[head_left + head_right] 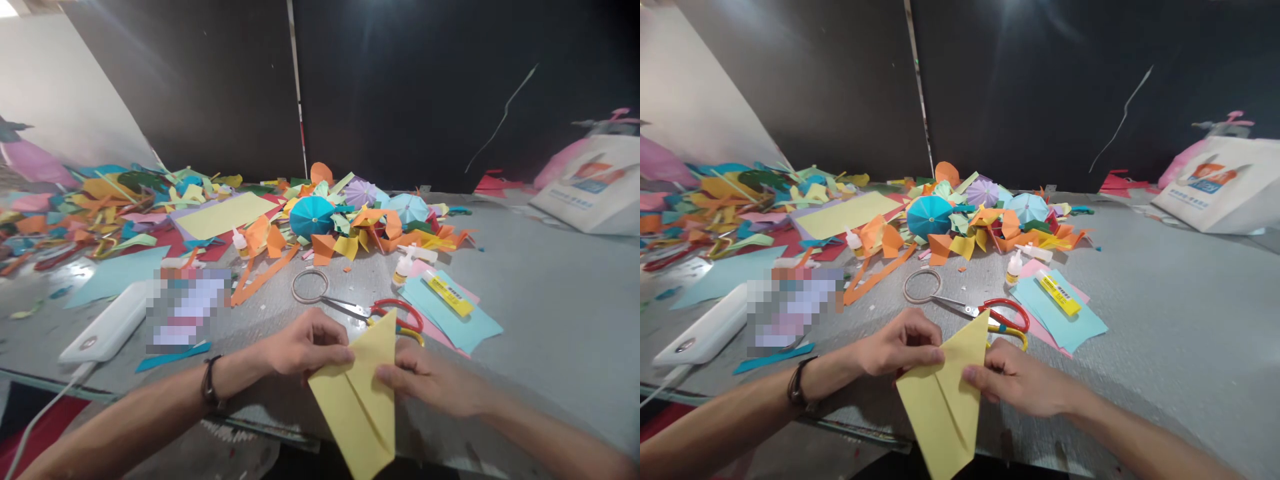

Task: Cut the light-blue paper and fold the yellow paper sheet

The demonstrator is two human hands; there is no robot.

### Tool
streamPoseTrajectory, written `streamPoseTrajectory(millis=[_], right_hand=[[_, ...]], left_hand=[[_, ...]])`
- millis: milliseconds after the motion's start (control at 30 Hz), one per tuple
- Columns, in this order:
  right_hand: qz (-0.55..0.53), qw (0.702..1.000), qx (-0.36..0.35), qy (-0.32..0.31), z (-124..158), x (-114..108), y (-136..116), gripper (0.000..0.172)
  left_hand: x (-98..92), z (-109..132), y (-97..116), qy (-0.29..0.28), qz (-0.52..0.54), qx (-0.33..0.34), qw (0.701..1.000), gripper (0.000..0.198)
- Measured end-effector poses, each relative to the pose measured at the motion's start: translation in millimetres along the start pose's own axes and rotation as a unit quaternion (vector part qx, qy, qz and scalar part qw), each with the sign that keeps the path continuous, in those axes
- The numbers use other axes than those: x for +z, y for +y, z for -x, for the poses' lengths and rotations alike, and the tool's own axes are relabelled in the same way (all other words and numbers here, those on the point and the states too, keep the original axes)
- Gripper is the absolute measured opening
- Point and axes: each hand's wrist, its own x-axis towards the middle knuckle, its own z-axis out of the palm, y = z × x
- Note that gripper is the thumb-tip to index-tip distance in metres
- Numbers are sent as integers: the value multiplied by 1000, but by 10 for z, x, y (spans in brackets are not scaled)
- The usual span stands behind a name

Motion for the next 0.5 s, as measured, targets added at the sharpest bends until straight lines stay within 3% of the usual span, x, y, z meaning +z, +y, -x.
streamPoseTrajectory(millis=[167,500], right_hand=[[12,1000,-12,6,-10,9,57,69],[-29,998,-20,-46,-7,8,67,64]], left_hand=[[5,4,-4,8,7,0,1000,43],[23,13,15,37,23,2,999,42]])
